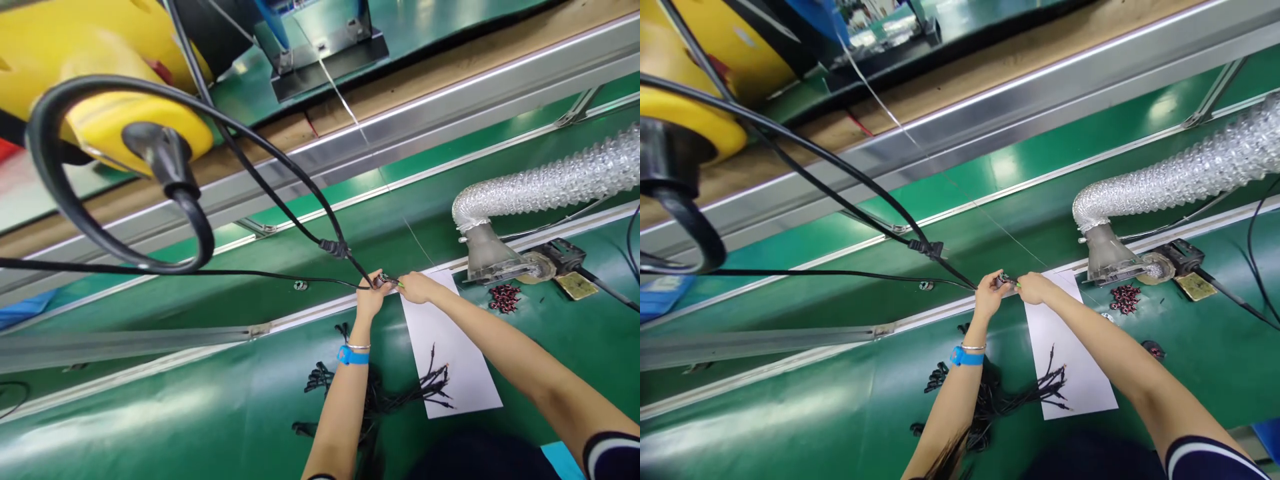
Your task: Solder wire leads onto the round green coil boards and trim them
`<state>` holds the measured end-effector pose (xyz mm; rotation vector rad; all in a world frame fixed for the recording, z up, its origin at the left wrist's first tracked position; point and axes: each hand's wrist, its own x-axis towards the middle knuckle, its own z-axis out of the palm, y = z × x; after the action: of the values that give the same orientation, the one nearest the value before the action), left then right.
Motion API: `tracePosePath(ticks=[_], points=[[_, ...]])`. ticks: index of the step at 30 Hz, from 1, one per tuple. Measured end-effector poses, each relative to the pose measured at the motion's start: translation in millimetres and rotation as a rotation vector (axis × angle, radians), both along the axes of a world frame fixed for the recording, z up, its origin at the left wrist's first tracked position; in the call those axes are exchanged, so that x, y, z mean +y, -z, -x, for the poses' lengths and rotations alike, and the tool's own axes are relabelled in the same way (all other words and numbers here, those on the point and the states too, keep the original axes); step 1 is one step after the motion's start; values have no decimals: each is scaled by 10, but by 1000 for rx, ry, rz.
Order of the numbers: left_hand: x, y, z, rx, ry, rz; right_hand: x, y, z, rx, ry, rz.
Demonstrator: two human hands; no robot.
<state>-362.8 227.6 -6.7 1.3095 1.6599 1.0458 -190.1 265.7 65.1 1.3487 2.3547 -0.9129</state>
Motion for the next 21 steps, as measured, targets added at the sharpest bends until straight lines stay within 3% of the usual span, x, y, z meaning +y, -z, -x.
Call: tracePosePath(ticks=[6,10,12,15,21], points=[[326,455,109,-39,6,131,331,368,120,-1,72,169],[309,446,116,-149,-17,147,412,352,118,51,180,241],[211,286,107,-257,-20,111,401,227,81,111,258,222],[-52,-129,72,-466,31,46,240,-78,-25,271,357,116],[-777,-1003,-156,-828,178,25,-548,-722,-303,693,392,21]])
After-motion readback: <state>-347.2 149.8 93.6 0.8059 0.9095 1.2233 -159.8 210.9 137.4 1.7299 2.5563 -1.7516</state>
